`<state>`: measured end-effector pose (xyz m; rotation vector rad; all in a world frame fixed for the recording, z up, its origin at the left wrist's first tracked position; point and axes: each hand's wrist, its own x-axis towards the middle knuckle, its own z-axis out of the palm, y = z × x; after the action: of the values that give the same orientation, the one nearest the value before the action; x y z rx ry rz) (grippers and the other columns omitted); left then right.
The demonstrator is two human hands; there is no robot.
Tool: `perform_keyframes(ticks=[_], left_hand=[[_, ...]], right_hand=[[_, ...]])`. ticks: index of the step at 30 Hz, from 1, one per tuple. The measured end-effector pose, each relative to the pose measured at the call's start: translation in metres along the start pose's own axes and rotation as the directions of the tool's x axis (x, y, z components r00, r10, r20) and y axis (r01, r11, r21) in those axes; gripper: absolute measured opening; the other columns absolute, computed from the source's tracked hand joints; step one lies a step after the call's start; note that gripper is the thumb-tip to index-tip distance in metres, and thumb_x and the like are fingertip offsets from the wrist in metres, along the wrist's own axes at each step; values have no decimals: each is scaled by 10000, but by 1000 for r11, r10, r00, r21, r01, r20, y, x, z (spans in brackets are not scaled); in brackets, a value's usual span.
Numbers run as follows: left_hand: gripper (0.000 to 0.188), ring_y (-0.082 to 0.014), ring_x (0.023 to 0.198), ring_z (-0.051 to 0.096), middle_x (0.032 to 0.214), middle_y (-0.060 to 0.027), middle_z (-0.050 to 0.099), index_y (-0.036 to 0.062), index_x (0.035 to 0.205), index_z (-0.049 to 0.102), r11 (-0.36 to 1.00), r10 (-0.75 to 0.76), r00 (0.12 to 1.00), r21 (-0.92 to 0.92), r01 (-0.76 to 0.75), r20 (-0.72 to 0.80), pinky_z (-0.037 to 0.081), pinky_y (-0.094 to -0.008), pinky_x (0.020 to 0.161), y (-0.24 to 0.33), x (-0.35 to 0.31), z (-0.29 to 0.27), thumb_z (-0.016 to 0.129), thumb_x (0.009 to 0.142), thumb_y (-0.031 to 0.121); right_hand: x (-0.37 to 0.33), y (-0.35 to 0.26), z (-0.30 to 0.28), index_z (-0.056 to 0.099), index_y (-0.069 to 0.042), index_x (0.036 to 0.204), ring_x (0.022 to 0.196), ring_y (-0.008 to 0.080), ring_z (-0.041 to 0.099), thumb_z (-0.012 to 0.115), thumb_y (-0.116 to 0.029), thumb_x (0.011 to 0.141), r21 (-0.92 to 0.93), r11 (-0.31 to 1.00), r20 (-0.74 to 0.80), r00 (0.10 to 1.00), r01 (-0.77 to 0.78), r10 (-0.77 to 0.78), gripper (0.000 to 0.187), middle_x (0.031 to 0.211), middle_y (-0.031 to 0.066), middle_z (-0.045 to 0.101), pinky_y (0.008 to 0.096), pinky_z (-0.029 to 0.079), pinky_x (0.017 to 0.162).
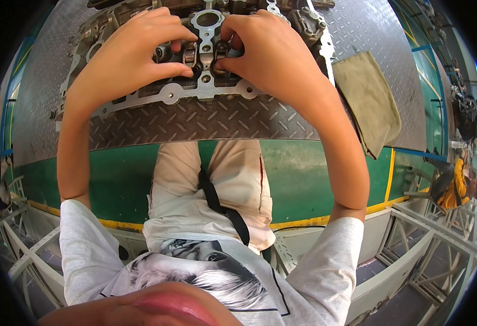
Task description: The person is removing small cylindrical components from a metal cylinder head by hand and using a cloth to wipe the metal surface and the removed parts.
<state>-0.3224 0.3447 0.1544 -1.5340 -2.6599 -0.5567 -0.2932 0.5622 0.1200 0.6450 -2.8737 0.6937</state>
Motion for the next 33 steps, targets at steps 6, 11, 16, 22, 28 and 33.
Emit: perform_keyframes(ticks=[6, 11, 16, 22, 28, 33], left_hand=[[272, -291, 856, 536, 813, -107, 587, 37, 815, 614, 997, -22, 998, 74, 26, -58, 419, -389, 784, 0, -1, 4, 733, 764, 276], [256, -289, 881, 539, 819, -108, 590, 31, 800, 618, 998, -51, 998, 32, 52, -38, 428, -396, 780, -2, -4, 3, 731, 764, 259], [240, -222, 827, 552, 821, -61, 567, 65, 989, 656, 995, -10, 990, 97, 24, -144, 445, -347, 766, -8, -14, 9, 710, 803, 206], [265, -163, 717, 512, 767, -42, 534, 61, 1056, 662, 994, -97, 955, 24, 108, -280, 427, -296, 673, -24, -34, 3, 701, 860, 235], [276, -141, 725, 473, 748, -32, 518, 52, 1087, 660, 968, -247, 922, -34, 249, -298, 413, -295, 682, -32, -58, -5, 677, 871, 222], [270, -142, 724, 475, 747, -32, 529, 47, 1085, 658, 975, -214, 928, -3, 224, -305, 414, -293, 687, -32, -71, -3, 674, 867, 206]], right_hand=[[2, 1, 9, 632, -14, 905, 793, 332, 638, 778, -191, 683, -51, 998, 13, 1000, -25, 26, 319, 792, 143, 658, 421, 500, 711], [2, -3, 10, 609, -6, 934, 702, 288, 638, 751, -121, 691, -29, 1000, -27, 1000, -7, 6, 304, 746, 146, 661, 377, 494, 645], [-2, -6, 9, 590, 0, 981, 601, 220, 629, 737, -77, 715, 73, 996, -21, 998, -59, 61, 313, 691, 130, 662, 329, 486, 575], [-7, -4, 1, 617, -5, 988, 669, 169, 597, 737, -99, 716, 66, 992, -42, 993, -108, 111, 312, 727, 89, 648, 301, 494, 653], [-2, 16, -12, 678, -26, 999, 766, 163, 632, 762, -97, 757, 66, 998, -77, 997, -6, 11, 266, 820, 80, 677, 299, 514, 736], [7, 23, -7, 682, -20, 993, 839, 175, 679, 741, -61, 767, 118, 993, -80, 997, -6, 16, 237, 872, 90, 701, 297, 529, 767]])
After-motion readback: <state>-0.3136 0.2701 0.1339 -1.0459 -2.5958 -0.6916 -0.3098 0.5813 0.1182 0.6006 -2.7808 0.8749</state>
